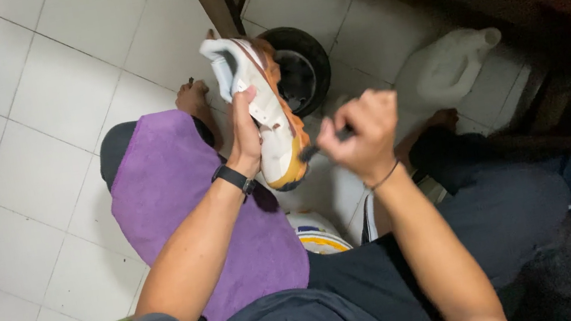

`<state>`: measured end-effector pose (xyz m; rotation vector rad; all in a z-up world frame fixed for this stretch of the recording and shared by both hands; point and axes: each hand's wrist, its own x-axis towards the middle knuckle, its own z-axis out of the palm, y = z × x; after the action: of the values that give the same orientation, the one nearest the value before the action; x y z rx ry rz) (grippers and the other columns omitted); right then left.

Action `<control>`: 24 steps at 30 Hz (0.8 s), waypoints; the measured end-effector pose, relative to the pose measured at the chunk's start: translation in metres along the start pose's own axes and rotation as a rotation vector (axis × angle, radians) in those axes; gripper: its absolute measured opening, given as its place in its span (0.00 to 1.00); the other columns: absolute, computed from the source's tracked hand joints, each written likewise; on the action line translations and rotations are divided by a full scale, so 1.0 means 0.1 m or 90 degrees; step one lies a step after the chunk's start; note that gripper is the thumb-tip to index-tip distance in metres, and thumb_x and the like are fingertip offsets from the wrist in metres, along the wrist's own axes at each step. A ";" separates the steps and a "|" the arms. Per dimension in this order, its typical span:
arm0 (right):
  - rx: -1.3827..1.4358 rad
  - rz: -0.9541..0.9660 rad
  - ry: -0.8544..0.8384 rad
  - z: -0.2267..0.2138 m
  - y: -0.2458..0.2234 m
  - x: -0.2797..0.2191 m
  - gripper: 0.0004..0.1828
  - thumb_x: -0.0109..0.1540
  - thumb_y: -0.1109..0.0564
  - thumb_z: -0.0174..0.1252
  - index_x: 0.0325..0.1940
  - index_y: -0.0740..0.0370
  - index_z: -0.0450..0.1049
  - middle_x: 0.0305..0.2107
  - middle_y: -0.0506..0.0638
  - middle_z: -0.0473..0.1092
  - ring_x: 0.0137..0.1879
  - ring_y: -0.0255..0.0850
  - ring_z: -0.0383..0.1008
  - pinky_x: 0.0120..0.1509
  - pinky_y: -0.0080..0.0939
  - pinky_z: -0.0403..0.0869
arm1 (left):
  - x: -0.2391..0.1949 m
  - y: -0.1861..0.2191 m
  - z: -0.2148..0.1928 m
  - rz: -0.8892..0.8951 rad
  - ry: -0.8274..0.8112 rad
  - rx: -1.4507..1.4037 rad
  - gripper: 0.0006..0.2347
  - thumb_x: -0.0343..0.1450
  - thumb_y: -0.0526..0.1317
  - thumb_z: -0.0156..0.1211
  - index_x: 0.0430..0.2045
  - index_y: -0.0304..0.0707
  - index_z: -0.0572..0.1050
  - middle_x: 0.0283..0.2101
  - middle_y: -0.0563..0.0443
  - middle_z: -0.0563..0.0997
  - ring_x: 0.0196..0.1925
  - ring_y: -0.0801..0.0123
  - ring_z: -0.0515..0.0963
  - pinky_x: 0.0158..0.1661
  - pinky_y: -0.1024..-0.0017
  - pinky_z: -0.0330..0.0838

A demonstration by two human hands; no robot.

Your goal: The person cleans a white and orange sneaker by scrubbing it with a brush and wiping it with a cloth. The person repeatedly scrubs the shoe's upper and sole, then wipes it down with a green cloth.

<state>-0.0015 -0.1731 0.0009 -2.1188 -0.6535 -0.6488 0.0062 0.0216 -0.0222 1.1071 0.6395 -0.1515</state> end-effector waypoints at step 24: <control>-0.134 -0.127 0.056 -0.15 -0.34 0.13 0.17 0.57 0.56 0.65 0.19 0.51 0.64 0.15 0.47 0.59 0.24 0.45 0.59 0.42 0.47 0.59 | 0.08 -0.05 -0.06 0.001 0.120 -0.058 0.28 0.69 0.57 0.55 0.59 0.39 0.65 0.56 0.44 0.67 0.56 0.61 0.70 0.60 0.63 0.65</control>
<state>-0.0169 -0.1642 0.0357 -2.2196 -0.7824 -0.9521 0.0080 0.0255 -0.0322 1.0413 0.8064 -0.0165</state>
